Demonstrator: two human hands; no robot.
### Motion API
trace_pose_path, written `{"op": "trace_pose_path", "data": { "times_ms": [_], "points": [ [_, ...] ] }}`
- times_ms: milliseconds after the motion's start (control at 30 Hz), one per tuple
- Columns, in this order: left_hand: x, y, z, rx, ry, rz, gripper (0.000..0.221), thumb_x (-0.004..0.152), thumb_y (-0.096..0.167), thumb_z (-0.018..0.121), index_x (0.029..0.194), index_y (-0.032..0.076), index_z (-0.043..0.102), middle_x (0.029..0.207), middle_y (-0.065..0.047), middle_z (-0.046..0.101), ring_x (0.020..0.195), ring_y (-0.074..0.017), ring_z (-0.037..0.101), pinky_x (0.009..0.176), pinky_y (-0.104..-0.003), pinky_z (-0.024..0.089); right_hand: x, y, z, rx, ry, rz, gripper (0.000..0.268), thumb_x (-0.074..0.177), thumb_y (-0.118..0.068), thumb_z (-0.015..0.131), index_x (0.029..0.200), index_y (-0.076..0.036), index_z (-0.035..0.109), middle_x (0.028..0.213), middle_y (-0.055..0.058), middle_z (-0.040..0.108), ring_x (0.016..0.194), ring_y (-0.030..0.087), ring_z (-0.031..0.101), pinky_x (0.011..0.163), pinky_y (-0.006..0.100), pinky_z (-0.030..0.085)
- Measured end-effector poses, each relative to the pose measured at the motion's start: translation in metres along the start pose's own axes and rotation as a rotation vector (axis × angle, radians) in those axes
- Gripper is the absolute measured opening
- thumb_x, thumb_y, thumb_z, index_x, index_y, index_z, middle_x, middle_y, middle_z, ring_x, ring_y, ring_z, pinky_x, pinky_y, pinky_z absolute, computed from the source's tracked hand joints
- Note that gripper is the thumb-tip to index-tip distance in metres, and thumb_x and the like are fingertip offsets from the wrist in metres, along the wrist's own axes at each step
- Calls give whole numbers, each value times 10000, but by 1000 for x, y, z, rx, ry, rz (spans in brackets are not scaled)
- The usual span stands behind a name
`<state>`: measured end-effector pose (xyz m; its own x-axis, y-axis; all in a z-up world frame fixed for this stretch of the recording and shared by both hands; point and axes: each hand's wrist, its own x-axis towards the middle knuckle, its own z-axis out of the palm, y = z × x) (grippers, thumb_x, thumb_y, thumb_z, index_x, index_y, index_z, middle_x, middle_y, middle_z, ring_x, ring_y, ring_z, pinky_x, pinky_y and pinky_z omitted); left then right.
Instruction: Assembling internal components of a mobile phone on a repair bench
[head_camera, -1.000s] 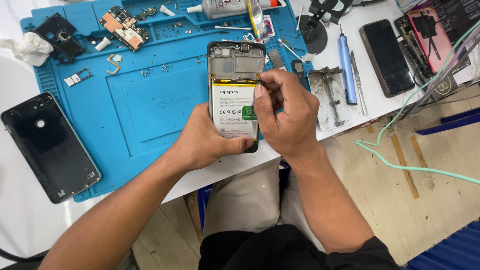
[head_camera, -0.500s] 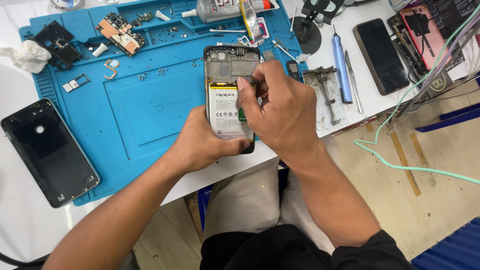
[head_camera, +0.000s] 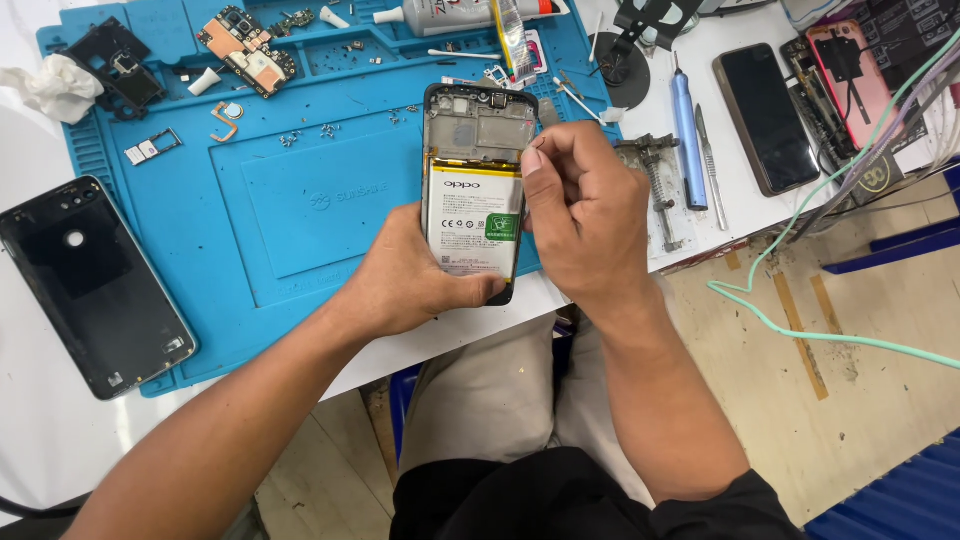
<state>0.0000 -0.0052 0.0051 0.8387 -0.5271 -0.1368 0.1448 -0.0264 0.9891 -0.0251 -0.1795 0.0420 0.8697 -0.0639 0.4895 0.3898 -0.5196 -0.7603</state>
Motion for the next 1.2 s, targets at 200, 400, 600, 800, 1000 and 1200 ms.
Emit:
{"op": "trace_pose_path", "data": {
  "times_ms": [200, 400, 600, 800, 1000, 1200],
  "points": [
    [1, 0, -2, 19, -12, 16, 471, 607, 81, 925, 1002, -52, 706, 878, -214, 774, 811, -285, 752, 704, -416, 630, -2, 8, -5, 109, -34, 65, 137, 1076, -111, 538, 1014, -3, 597, 590, 123, 611, 491, 186, 645, 481, 273, 515],
    [2, 7, -2, 30, -19, 34, 474, 615, 77, 920, 1011, -60, 699, 889, -229, 774, 830, -300, 758, 714, -431, 633, -5, 12, -6, 244, -40, 150, 141, 1068, -127, 553, 1044, 6, 593, 641, 129, 613, 535, 193, 686, 483, 268, 555],
    [0, 6, -1, 40, -16, 27, 478, 608, 79, 918, 1018, -49, 708, 904, -220, 781, 850, -307, 768, 741, -436, 631, -6, 15, -6, 260, -33, 156, 150, 1070, -121, 559, 1055, 21, 603, 662, 130, 605, 531, 205, 695, 470, 273, 561],
    [1, 4, -1, 34, -22, 41, 489, 610, 87, 921, 1025, -56, 704, 913, -234, 778, 860, -321, 767, 749, -448, 633, -7, 16, -6, 260, -36, 161, 162, 1074, -128, 562, 1078, 33, 577, 646, 141, 615, 524, 204, 685, 468, 274, 560],
    [-1, 11, 0, 36, -16, 35, 501, 604, 84, 920, 1034, -57, 705, 916, -225, 781, 867, -303, 761, 767, -439, 624, -15, 33, -9, 388, -80, 223, 218, 1038, -79, 574, 1220, 35, 533, 804, 158, 658, 578, 203, 691, 510, 295, 583],
    [-1, 14, 2, 50, -21, 27, 492, 593, 80, 920, 1020, -47, 711, 900, -212, 782, 857, -281, 754, 768, -431, 622, -19, 31, -11, 383, -97, 239, 327, 992, -10, 601, 1300, 61, 515, 870, 173, 684, 597, 191, 690, 529, 285, 584]
  ]
}}
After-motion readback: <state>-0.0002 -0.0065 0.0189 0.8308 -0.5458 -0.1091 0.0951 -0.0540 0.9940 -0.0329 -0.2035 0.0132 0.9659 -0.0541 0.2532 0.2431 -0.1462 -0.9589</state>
